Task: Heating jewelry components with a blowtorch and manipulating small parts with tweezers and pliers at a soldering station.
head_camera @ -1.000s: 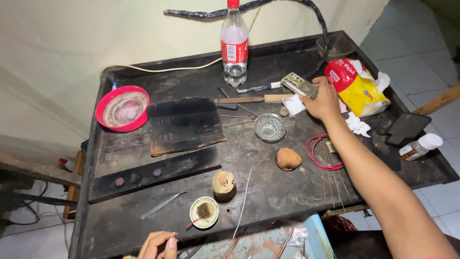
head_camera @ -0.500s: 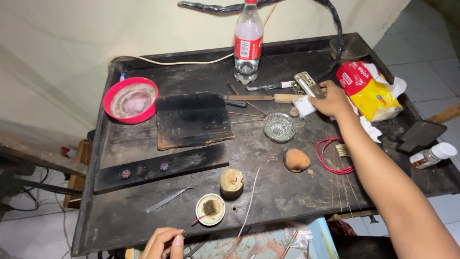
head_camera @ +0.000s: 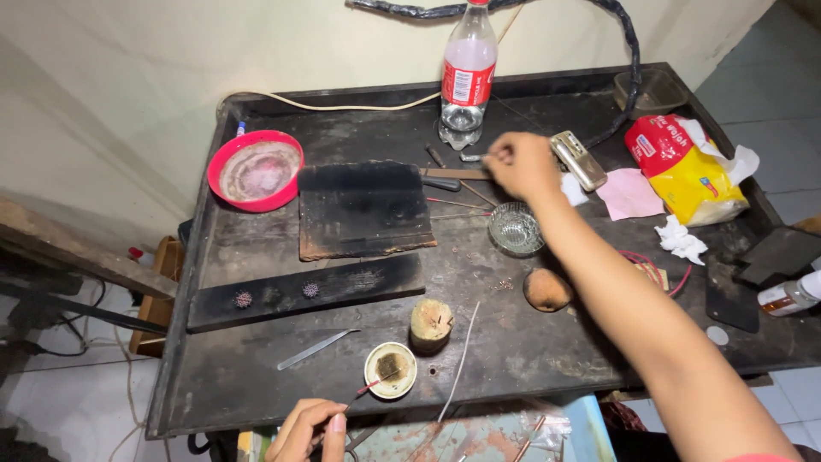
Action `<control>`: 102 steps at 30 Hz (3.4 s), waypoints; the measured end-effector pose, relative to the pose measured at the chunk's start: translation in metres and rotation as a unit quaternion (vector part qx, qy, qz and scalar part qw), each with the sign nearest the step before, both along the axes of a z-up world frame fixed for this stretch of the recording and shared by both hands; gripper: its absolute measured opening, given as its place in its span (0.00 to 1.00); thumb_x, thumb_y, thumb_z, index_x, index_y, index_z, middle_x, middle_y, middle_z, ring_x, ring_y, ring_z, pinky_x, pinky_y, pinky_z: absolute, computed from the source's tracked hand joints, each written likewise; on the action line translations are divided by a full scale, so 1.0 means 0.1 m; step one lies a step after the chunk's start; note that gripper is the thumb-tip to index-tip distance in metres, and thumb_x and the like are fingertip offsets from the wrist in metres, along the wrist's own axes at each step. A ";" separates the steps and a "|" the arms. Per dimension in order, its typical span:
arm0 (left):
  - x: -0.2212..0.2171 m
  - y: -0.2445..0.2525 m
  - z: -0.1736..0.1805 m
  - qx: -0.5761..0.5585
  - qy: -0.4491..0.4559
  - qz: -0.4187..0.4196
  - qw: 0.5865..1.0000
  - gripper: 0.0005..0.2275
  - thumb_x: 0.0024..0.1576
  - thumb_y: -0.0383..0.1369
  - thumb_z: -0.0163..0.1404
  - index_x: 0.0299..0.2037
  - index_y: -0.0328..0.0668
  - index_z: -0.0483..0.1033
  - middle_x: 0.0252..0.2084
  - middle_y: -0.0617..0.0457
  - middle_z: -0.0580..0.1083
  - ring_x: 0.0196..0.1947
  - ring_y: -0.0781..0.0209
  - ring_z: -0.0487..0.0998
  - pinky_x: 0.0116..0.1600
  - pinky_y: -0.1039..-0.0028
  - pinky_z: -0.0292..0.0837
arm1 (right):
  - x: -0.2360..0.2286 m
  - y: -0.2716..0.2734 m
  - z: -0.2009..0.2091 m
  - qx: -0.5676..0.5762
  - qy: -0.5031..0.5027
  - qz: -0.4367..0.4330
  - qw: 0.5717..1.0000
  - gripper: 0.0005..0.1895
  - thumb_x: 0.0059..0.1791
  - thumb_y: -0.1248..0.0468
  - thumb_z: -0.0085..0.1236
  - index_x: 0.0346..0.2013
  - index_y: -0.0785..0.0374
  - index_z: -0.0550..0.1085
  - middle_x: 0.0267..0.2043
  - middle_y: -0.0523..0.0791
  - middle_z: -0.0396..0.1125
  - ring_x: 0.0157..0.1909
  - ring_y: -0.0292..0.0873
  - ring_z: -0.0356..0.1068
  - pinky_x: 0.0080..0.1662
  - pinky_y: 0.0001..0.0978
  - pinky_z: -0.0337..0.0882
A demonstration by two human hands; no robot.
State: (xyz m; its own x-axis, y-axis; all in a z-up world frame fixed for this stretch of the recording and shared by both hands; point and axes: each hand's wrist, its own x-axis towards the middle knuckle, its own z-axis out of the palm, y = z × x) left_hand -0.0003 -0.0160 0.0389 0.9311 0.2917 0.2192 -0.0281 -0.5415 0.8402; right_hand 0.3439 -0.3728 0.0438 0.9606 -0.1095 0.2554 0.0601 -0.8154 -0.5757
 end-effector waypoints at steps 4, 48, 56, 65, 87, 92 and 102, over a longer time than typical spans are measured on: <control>0.02 0.01 -0.05 0.004 -0.029 0.000 1.000 0.09 0.56 0.32 0.49 0.27 0.46 0.83 0.25 0.62 0.76 0.18 0.73 0.66 0.26 0.83 0.60 | 0.20 0.60 0.10 -0.033 0.092 0.023 0.995 0.07 0.48 0.59 0.68 0.35 0.57 0.80 0.33 0.40 0.73 0.35 0.42 0.70 0.43 0.38 0.70; -0.11 -0.10 0.21 -0.162 0.035 -0.212 0.963 0.08 0.59 0.29 0.51 0.42 0.40 0.84 0.35 0.54 0.76 0.30 0.70 0.73 0.30 0.83 0.66 | -3.70 0.84 0.76 0.279 0.017 0.058 0.958 0.19 0.45 0.72 0.60 0.52 0.64 0.78 0.54 0.46 0.75 0.44 0.37 0.78 0.52 0.27 0.77; -0.11 -0.49 0.59 -0.107 0.022 -0.307 0.945 0.04 0.59 0.30 0.54 0.35 0.42 0.81 0.32 0.57 0.79 0.30 0.66 0.75 0.36 0.78 0.69 | -3.84 0.99 0.02 0.519 0.151 0.107 0.834 0.11 0.54 0.64 0.51 0.46 0.68 0.73 0.38 0.54 0.77 0.37 0.45 0.77 0.40 0.35 0.83; -0.24 -0.60 0.12 -0.185 0.127 -0.280 0.933 0.05 0.58 0.28 0.55 0.39 0.44 0.85 0.34 0.57 0.79 0.26 0.73 0.70 0.28 0.83 0.62 | -3.90 0.99 0.01 0.473 0.235 0.095 0.844 0.17 0.49 0.70 0.58 0.52 0.67 0.73 0.43 0.50 0.79 0.36 0.41 0.82 0.43 0.29 0.83; -0.26 -0.62 0.01 -0.189 0.124 -0.251 0.941 0.05 0.55 0.29 0.59 0.37 0.42 0.88 0.32 0.56 0.80 0.29 0.71 0.76 0.31 0.82 0.70 | -3.90 1.07 0.00 0.419 0.219 0.093 0.876 0.11 0.49 0.66 0.60 0.46 0.65 0.78 0.37 0.47 0.81 0.36 0.38 0.84 0.42 0.23 0.82; -0.28 -0.66 -0.01 -0.180 0.088 -0.257 0.945 0.04 0.55 0.27 0.58 0.36 0.39 0.86 0.33 0.54 0.80 0.27 0.71 0.76 0.31 0.81 0.71 | -3.92 1.09 -0.09 0.400 0.225 0.076 0.885 0.08 0.49 0.65 0.60 0.42 0.64 0.76 0.39 0.45 0.80 0.39 0.33 0.78 0.41 0.23 0.80; -0.28 -0.70 0.01 -0.175 0.075 -0.256 0.948 0.04 0.56 0.26 0.57 0.36 0.39 0.86 0.33 0.53 0.80 0.28 0.70 0.77 0.29 0.83 0.69 | -3.95 1.08 -0.13 0.354 0.241 0.064 0.902 0.10 0.52 0.59 0.54 0.46 0.59 0.72 0.40 0.44 0.82 0.42 0.32 0.81 0.41 0.24 0.75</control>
